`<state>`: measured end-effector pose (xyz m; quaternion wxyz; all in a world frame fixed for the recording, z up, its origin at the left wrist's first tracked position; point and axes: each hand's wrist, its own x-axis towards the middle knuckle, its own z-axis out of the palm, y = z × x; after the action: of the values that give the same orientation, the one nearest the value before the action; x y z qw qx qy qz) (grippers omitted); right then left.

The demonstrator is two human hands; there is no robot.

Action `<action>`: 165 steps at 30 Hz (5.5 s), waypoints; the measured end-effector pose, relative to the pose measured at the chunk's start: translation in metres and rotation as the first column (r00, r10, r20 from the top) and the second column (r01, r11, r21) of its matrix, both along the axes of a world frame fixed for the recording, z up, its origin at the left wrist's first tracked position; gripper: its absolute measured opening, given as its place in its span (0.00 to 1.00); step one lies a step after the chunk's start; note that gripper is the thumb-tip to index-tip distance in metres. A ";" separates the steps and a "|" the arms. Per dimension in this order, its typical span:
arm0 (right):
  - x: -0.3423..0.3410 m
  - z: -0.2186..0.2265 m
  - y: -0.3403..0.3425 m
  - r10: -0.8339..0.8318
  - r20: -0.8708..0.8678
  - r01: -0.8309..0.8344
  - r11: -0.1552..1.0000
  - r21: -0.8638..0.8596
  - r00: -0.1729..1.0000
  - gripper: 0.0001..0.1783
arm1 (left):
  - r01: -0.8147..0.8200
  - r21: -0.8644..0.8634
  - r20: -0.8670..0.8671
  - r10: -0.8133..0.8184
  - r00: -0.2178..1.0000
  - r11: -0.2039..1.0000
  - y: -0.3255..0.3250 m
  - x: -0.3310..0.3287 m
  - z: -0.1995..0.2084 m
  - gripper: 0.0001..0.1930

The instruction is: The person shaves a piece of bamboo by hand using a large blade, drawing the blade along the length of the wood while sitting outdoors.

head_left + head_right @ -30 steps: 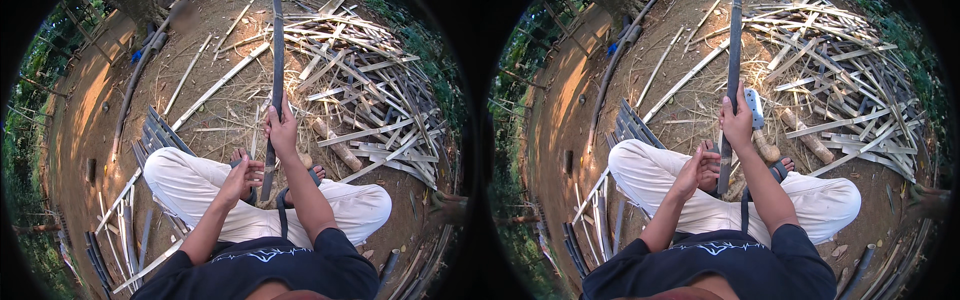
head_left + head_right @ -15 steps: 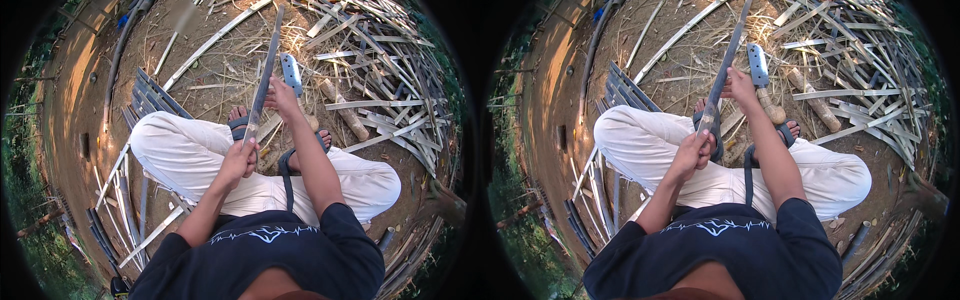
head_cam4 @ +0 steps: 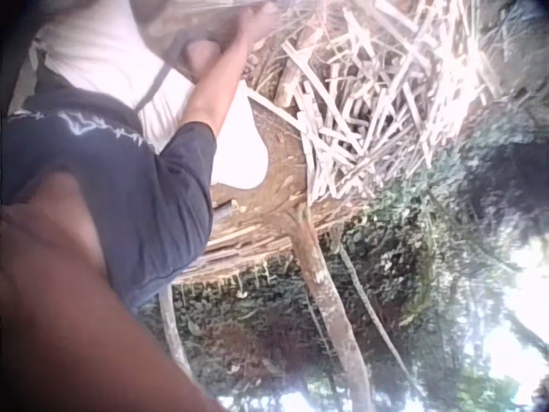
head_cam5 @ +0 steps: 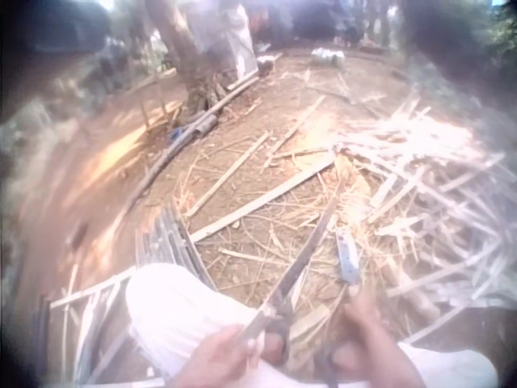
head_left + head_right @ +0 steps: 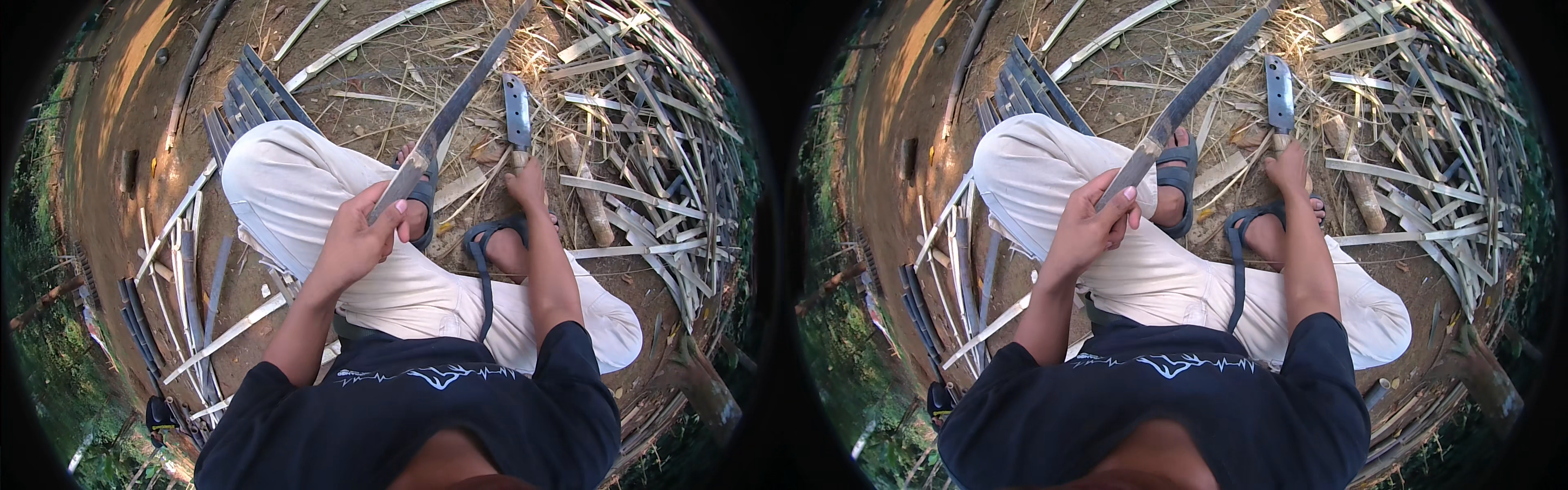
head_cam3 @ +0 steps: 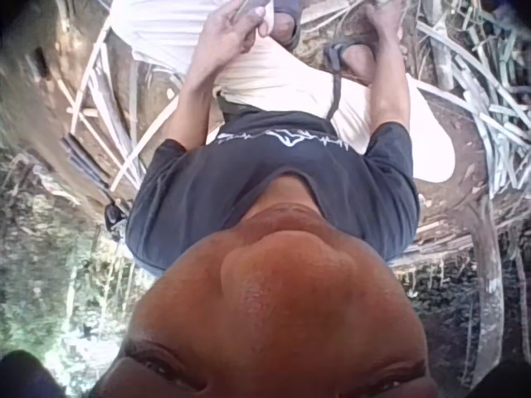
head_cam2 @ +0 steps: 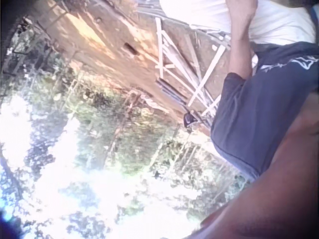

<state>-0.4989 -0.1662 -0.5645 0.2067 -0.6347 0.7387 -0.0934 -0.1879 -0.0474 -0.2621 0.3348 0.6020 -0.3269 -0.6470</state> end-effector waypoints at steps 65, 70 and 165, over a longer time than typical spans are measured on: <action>-0.002 0.187 -0.175 0.616 -0.019 -0.612 0.786 0.087 0.788 0.15 | -0.134 0.074 0.620 0.060 0.782 0.988 0.021 0.018 0.047 0.11; 0.016 0.214 -0.162 0.722 -0.099 -0.724 0.689 0.022 0.684 0.15 | -0.173 0.068 0.666 0.085 0.741 0.983 0.018 0.019 0.045 0.12; -0.016 0.164 -0.134 0.565 -0.291 -0.521 0.825 0.218 0.772 0.13 | 0.347 0.315 0.915 -0.380 0.137 0.883 0.117 0.076 0.013 0.15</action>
<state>-0.5154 -0.3005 -0.4003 0.1321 -0.8131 0.5521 0.1289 -0.1117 0.0700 -0.2489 -0.1115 0.7750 -0.5874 -0.2047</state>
